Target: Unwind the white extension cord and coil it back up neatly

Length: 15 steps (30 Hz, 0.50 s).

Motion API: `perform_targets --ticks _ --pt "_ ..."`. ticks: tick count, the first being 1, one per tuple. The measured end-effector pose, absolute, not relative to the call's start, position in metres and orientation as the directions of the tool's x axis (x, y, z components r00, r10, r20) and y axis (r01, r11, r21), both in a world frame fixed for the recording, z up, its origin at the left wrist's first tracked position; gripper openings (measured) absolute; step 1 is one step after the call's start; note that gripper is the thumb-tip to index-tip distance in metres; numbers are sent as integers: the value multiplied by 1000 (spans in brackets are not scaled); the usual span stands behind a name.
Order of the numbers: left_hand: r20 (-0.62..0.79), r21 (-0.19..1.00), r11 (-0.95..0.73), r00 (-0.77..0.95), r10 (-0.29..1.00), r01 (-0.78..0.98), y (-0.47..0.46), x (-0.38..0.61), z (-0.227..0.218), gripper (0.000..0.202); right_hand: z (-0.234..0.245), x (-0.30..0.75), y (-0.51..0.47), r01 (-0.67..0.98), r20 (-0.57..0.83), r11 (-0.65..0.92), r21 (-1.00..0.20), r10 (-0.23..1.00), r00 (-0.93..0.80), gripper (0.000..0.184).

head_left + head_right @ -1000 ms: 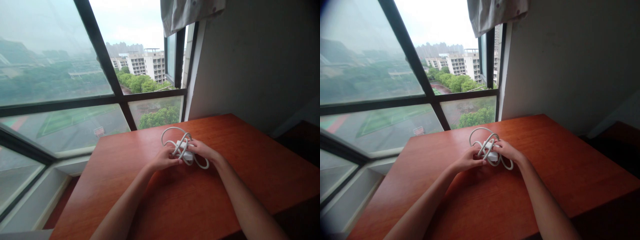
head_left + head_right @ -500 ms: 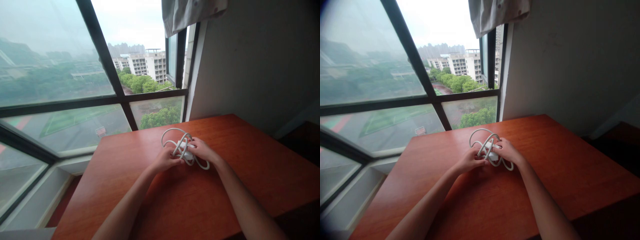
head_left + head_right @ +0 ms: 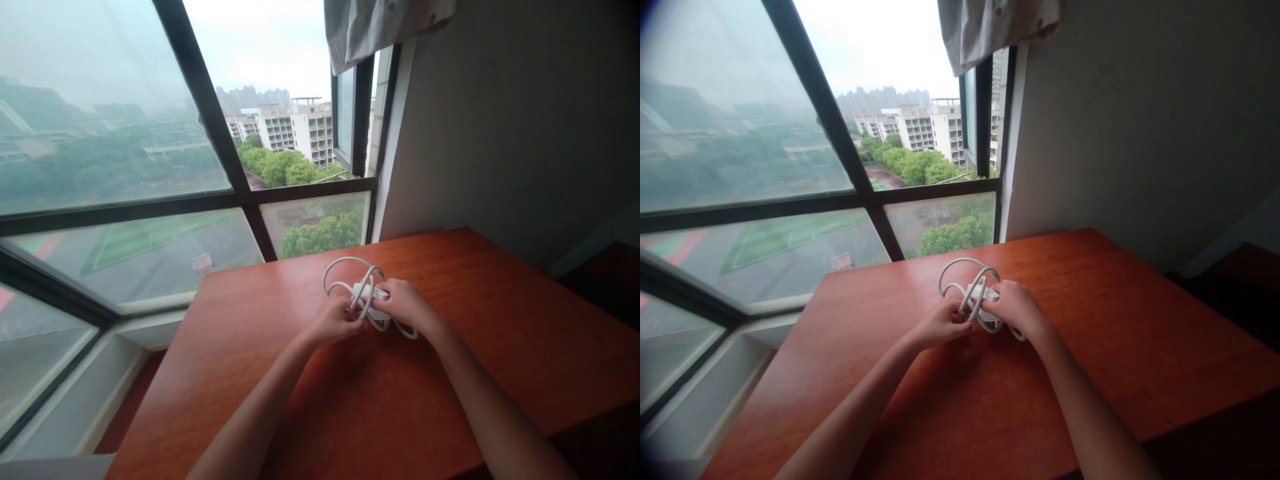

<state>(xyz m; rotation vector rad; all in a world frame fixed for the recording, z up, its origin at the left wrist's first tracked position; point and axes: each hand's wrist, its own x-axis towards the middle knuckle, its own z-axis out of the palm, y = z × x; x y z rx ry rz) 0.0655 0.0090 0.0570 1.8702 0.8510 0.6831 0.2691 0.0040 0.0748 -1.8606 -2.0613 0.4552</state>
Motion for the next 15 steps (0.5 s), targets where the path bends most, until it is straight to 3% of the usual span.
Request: perform_targets --ticks 6,11,15 --pt "46 985 -143 659 751 95 12 67 55 32 70 274 7 726 90 143 -673 990 -112 31" --pt "21 997 -65 651 758 43 11 65 53 41 63 275 12 689 204 296 -662 955 -215 26" --pt "-27 1000 31 611 791 4 9 65 52 43 62 273 12 721 362 341 -603 923 -133 31"
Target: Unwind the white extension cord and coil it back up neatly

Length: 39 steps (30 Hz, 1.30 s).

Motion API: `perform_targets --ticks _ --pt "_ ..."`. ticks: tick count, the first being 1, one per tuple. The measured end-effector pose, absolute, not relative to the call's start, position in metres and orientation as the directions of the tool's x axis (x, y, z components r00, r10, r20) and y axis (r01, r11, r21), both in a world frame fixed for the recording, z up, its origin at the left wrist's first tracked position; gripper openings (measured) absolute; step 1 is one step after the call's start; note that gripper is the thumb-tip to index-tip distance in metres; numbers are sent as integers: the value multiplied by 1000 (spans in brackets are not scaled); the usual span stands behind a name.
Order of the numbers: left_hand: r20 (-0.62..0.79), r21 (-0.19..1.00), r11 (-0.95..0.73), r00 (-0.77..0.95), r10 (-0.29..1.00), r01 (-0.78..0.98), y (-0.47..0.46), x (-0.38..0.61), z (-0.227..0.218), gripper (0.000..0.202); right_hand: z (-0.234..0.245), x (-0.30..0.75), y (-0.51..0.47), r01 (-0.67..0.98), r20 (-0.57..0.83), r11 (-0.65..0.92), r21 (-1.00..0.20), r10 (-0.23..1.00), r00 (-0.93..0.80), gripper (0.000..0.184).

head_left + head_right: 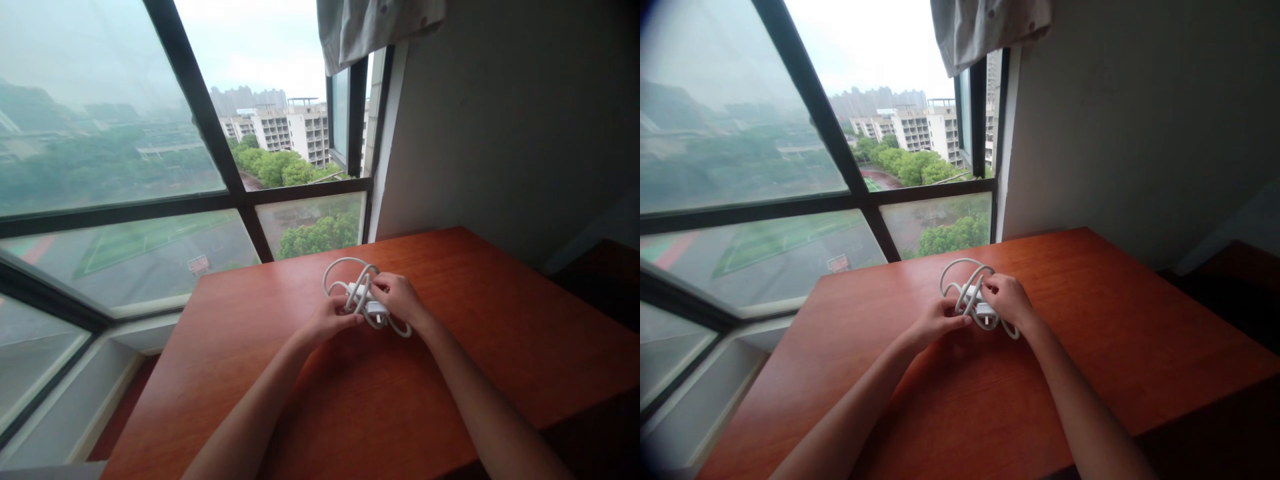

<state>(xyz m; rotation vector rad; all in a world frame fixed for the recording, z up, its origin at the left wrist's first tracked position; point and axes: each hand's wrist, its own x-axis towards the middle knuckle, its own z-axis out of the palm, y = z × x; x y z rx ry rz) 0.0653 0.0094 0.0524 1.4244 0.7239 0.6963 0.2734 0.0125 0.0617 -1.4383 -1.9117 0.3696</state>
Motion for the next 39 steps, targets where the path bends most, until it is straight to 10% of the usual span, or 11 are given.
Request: perform_targets --ticks 8,15,19,26,39 --pt "-37 998 65 627 778 -22 9 65 51 42 63 269 12 688 372 198 -698 921 113 36" --pt "16 1000 -26 584 812 9 12 67 47 43 59 280 3 352 218 210 -912 976 -15 24" --pt "20 999 -31 578 816 8 11 68 45 44 59 290 -11 481 235 185 -857 971 44 30" --pt "107 986 -164 677 729 21 12 67 47 38 60 295 -8 218 -161 -143 -965 984 -70 49" --pt "142 989 -146 563 814 -38 14 66 43 37 72 279 -12 594 266 196 -780 964 30 22"
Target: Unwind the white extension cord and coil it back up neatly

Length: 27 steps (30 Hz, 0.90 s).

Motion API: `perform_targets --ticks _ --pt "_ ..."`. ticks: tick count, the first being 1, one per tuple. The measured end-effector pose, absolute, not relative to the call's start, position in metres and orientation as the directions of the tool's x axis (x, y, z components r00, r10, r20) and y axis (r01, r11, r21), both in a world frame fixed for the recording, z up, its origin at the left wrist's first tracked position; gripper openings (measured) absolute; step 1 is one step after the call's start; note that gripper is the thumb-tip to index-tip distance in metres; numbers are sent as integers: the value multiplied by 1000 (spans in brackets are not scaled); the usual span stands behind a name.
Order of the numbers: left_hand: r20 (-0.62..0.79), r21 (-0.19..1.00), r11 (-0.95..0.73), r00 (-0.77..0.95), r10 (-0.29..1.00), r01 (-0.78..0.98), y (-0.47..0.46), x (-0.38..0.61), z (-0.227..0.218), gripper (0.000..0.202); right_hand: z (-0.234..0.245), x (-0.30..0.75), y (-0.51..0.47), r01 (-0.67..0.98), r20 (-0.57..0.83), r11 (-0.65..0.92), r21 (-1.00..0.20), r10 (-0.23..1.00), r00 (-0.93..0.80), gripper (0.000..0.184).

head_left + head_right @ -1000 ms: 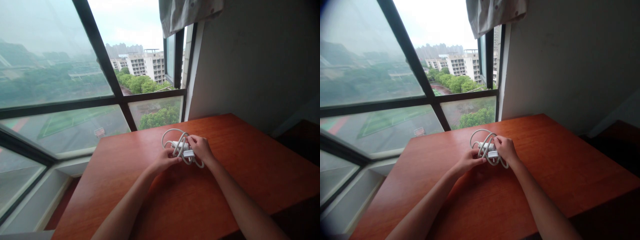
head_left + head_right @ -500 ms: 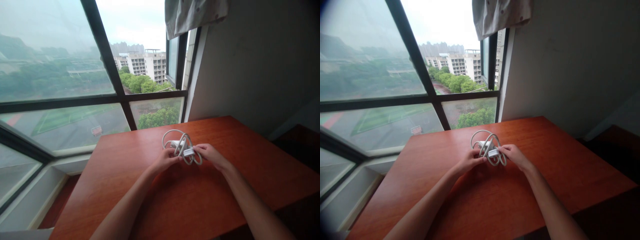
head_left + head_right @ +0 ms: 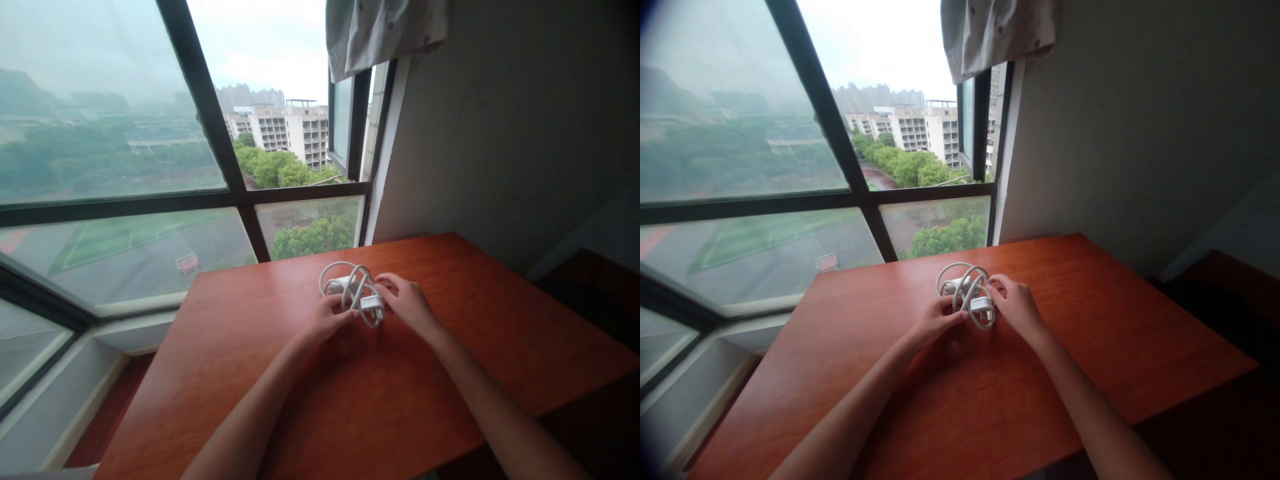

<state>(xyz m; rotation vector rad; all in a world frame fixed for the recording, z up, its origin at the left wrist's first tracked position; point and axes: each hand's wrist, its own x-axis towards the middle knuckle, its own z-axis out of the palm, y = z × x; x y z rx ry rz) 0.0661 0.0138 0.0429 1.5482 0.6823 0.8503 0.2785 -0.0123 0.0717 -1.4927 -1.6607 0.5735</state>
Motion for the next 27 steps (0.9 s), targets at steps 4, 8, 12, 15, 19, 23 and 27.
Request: perform_targets --ticks 4,8,12,15,19,23,27 --pt "166 966 -245 532 830 80 15 70 39 35 87 271 -42 805 391 380 -456 898 -202 37" --pt "202 917 -352 542 816 187 15 71 37 32 91 260 -52 872 346 411 -266 885 -312 38" --pt "240 876 -428 567 788 223 14 69 40 26 85 253 -36 883 478 383 -272 850 -222 23" --pt "269 868 -459 594 758 192 13 68 41 22 75 248 -26 870 511 376 -320 842 -176 22" --pt "227 902 -401 616 754 158 13 67 42 26 66 247 -27 839 446 406 -362 866 -227 27" --pt "206 935 -345 661 722 85 14 62 44 27 68 257 -28 786 382 495 -371 852 -357 29" --pt "107 984 -173 639 762 42 31 41 44 27 67 265 -24 724 398 548 -419 827 -396 28"
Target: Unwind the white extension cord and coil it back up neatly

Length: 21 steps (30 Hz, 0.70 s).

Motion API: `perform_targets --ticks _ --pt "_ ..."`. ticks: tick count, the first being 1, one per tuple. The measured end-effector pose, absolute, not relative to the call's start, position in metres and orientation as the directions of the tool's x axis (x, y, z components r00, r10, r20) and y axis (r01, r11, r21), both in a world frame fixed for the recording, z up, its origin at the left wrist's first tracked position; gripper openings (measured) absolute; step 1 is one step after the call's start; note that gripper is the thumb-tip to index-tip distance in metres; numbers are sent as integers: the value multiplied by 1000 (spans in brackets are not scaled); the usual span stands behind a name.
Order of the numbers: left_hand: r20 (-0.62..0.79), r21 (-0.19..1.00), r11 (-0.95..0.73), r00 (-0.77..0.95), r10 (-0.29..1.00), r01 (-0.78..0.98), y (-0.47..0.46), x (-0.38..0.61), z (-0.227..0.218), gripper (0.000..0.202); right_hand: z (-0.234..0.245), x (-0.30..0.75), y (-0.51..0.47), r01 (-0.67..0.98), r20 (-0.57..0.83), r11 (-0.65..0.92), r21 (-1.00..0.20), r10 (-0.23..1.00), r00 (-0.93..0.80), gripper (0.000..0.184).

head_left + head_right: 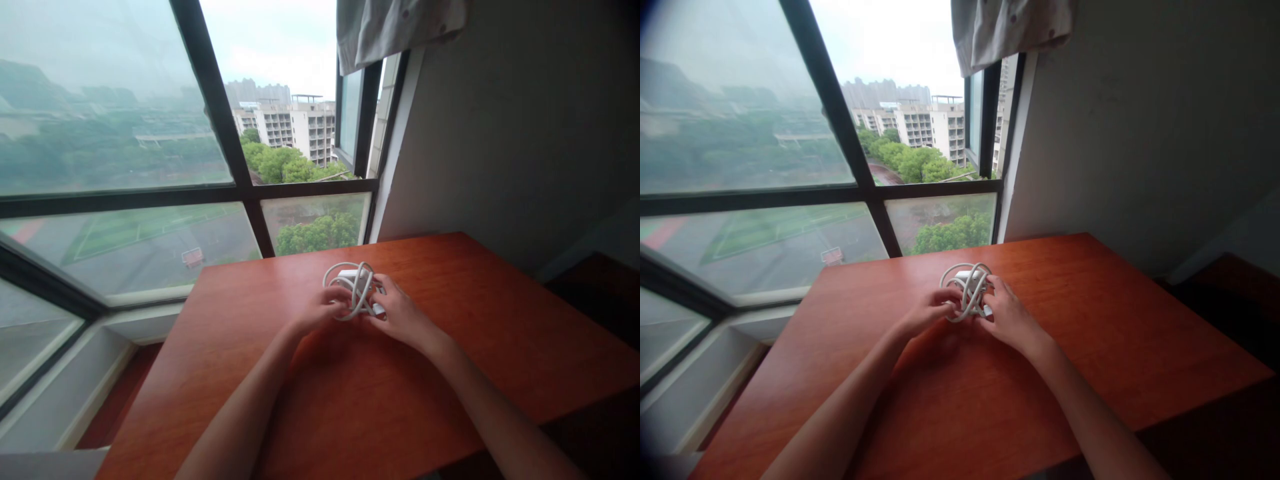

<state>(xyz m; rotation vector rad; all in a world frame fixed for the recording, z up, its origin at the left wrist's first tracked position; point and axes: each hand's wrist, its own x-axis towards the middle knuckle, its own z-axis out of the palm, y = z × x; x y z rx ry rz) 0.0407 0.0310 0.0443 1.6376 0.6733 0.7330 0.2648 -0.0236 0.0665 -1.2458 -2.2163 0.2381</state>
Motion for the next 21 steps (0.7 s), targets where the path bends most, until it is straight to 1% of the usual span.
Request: perform_targets --ticks 1,2,3,4,5,6,8,9,10,11,12,13,14,16,17,18,19,21 --pt "87 983 -162 574 814 81 38 34 43 27 65 266 -23 714 408 550 -434 826 -388 26" --pt "92 968 -188 465 881 165 45 27 41 25 63 266 -22 707 418 546 -448 828 -374 24" --pt "121 927 -228 335 934 299 52 20 39 25 60 266 -22 704 427 541 -461 830 -359 21" --pt "170 852 -262 234 957 453 58 15 37 23 58 267 -22 700 436 536 -471 832 -344 18" --pt "205 755 -287 204 957 589 63 12 35 22 56 267 -22 697 445 533 -480 832 -330 15" --pt "233 648 -318 217 948 693 66 10 32 21 54 267 -22 693 453 531 -488 832 -319 13" --pt "249 464 -392 307 918 795 69 11 29 23 52 269 -23 681 468 532 -503 830 -302 11" --pt "243 409 -426 353 903 807 69 13 28 26 51 270 -23 676 475 529 -513 831 -289 10" --pt "236 383 -452 387 891 806 69 15 28 29 51 272 -24 673 481 522 -523 834 -273 9" --pt "231 387 -471 411 882 793 69 17 27 35 51 274 -24 671 483 514 -534 837 -257 9" --pt "229 424 -489 432 872 763 70 18 28 43 51 276 -24 668 485 509 -543 840 -246 10" --pt "230 496 -506 455 860 706 70 20 28 51 51 278 -24 663 485 508 -550 841 -241 12" --pt "231 597 -515 484 844 615 71 21 29 58 51 280 -23 658 483 511 -553 840 -246 15" --pt "223 806 -473 558 799 355 71 25 30 68 51 285 -22 643 472 527 -556 837 -277 24" --pt "218 877 -423 594 774 229 71 29 30 71 51 287 -21 636 463 533 -558 836 -294 28" --pt "213 917 -375 627 749 135 70 33 30 72 51 289 -20 632 454 537 -559 836 -308 30" --pt "206 937 -340 652 730 84 70 38 31 72 52 290 -19 630 445 537 -561 837 -318 31" --pt "192 943 -323 666 720 77 69 50 32 63 53 293 -17 630 429 538 -561 839 -335 30"
